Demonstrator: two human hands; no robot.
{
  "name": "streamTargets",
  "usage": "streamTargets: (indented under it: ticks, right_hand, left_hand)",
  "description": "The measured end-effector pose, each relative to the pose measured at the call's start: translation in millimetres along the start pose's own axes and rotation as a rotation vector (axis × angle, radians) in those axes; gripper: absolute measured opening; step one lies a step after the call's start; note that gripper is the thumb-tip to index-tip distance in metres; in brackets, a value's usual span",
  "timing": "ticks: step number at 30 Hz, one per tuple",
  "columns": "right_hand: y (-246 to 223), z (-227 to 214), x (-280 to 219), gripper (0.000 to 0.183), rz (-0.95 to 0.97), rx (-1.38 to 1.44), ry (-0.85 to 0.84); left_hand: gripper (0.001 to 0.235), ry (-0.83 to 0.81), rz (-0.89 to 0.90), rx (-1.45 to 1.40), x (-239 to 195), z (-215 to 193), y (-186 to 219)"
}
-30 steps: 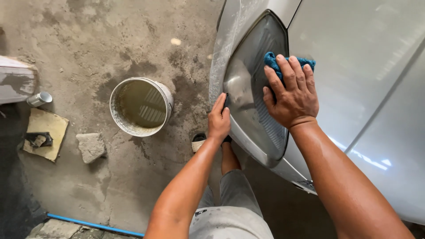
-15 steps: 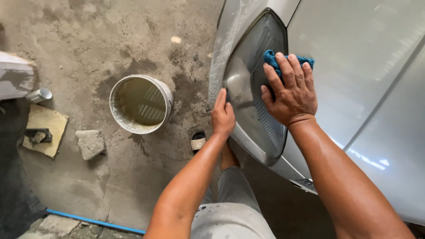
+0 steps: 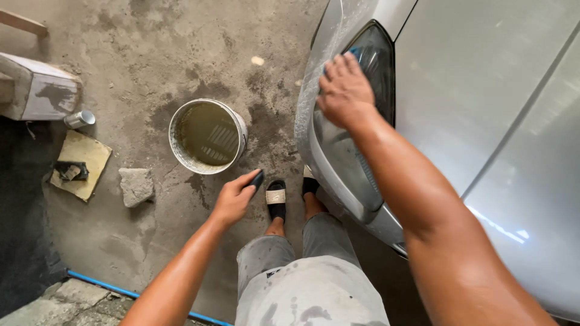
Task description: Sand and clean a car headlight using sandpaper, water, and a cloth.
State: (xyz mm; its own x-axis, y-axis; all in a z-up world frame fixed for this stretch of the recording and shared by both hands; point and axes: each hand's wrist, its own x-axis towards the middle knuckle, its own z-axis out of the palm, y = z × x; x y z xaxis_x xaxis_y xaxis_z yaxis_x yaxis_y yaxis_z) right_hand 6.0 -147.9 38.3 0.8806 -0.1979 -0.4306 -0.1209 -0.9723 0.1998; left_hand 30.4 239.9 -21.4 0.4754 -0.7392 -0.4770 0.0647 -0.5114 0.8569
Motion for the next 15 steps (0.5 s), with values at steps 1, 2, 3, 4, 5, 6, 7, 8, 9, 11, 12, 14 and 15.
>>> streamTargets:
  ticks: [1, 2, 3, 4, 5, 6, 7, 8, 9, 11, 12, 14, 15]
  right_hand:
    - [-15.6, 1.9, -1.0, 0.058, -0.003, -0.002, 0.002]
    - [-31.6, 3.3, -1.9, 0.055, -0.08, -0.101, -0.136]
    - [-48.2, 3.9, -4.2, 0.053, -0.159, -0.202, -0.276]
    - [-64.7, 30.0, -14.3, 0.053, -0.163, -0.207, -0.277]
    - [-80.2, 56.3, -22.8, 0.054, -0.24, -0.22, -0.258]
    - [-95.6, 82.4, -31.9, 0.055, -0.318, -0.234, -0.241]
    - [-99.6, 109.5, -52.4, 0.055, -0.32, -0.24, -0.238]
    - [-103.2, 136.3, -73.6, 0.054, -0.389, -0.208, -0.172]
    - [-107.0, 164.3, -97.4, 0.053, -0.451, -0.174, -0.109]
    - [-97.8, 184.2, -138.7, 0.05, -0.471, -0.142, -0.056]
    - [-92.1, 192.9, -157.9, 0.047, -0.495, -0.107, -0.002]
    - [-79.9, 171.9, -183.8, 0.045, -0.466, -0.087, 0.066]
    - [-74.4, 159.5, -197.2, 0.043, -0.444, -0.064, 0.13]
  left_hand:
    - [0.045, 0.004, 0.0, -0.001, -10.2, 0.8, -8.7]
    - [0.044, 0.079, -0.027, -0.092, -20.7, 1.0, -17.2]
    - [0.044, 0.153, -0.055, -0.185, -32.9, 1.9, -25.7]
    - [0.044, 0.156, -0.056, -0.19, -43.3, 7.7, -34.5]
    - [0.045, 0.219, -0.141, -0.309, -51.9, 13.4, -43.8]
    - [0.045, 0.28, -0.225, -0.429, -61.1, 19.3, -52.7]
    - [0.045, 0.284, -0.222, -0.433, -66.8, 25.4, -55.1]
    - [0.044, 0.295, -0.248, -0.466, -73.2, 31.8, -57.1]
    - [0.043, 0.297, -0.273, -0.496, -79.3, 38.1, -59.7]
    - [0.042, 0.282, -0.293, -0.472, -81.3, 42.8, -47.2]
    - [0.041, 0.271, -0.318, -0.445, -80.8, 44.0, -39.7]
    - [0.041, 0.23, -0.297, -0.413, -79.7, 42.4, -17.0]
    - [0.041, 0.192, -0.283, -0.382, -80.4, 40.4, -4.1]
